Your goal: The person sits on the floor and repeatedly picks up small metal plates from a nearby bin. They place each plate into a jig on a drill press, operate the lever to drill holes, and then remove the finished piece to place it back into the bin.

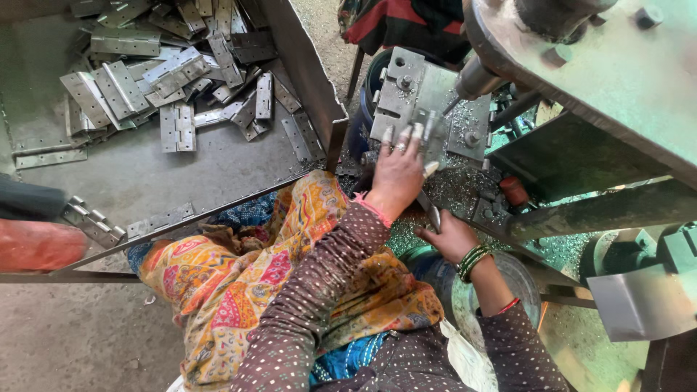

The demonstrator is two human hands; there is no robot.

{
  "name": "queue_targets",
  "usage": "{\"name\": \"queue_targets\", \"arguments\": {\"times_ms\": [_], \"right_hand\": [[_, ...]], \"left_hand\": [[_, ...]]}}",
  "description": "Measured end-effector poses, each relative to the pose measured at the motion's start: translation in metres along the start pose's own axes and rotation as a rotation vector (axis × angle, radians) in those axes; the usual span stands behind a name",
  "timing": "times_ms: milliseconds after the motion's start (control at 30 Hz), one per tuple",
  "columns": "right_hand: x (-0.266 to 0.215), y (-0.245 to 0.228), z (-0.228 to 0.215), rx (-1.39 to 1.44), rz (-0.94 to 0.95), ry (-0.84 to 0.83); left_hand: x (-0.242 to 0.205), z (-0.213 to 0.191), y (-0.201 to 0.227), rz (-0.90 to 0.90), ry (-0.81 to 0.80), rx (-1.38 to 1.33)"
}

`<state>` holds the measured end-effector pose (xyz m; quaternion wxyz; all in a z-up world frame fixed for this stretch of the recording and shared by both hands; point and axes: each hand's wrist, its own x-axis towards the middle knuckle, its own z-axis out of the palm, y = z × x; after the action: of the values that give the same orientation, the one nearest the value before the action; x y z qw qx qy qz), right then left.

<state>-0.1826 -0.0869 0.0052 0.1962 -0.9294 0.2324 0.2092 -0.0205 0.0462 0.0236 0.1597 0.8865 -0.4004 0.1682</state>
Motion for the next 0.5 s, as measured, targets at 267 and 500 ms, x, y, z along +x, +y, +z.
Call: {"name": "queue_targets", "arguments": {"times_ms": [267,500], "right_hand": [[-0.006,0.012,0.044,-0.001,0.03,0.138],[-0.011,0.024,0.106,0.07,-0.015,0.258]], "left_hand": [[0.012,0.007,0.008,-0.075,-0.105,-0.097],[0.001,0.013,0.009,-0.065,-0.02,-0.069]]}}
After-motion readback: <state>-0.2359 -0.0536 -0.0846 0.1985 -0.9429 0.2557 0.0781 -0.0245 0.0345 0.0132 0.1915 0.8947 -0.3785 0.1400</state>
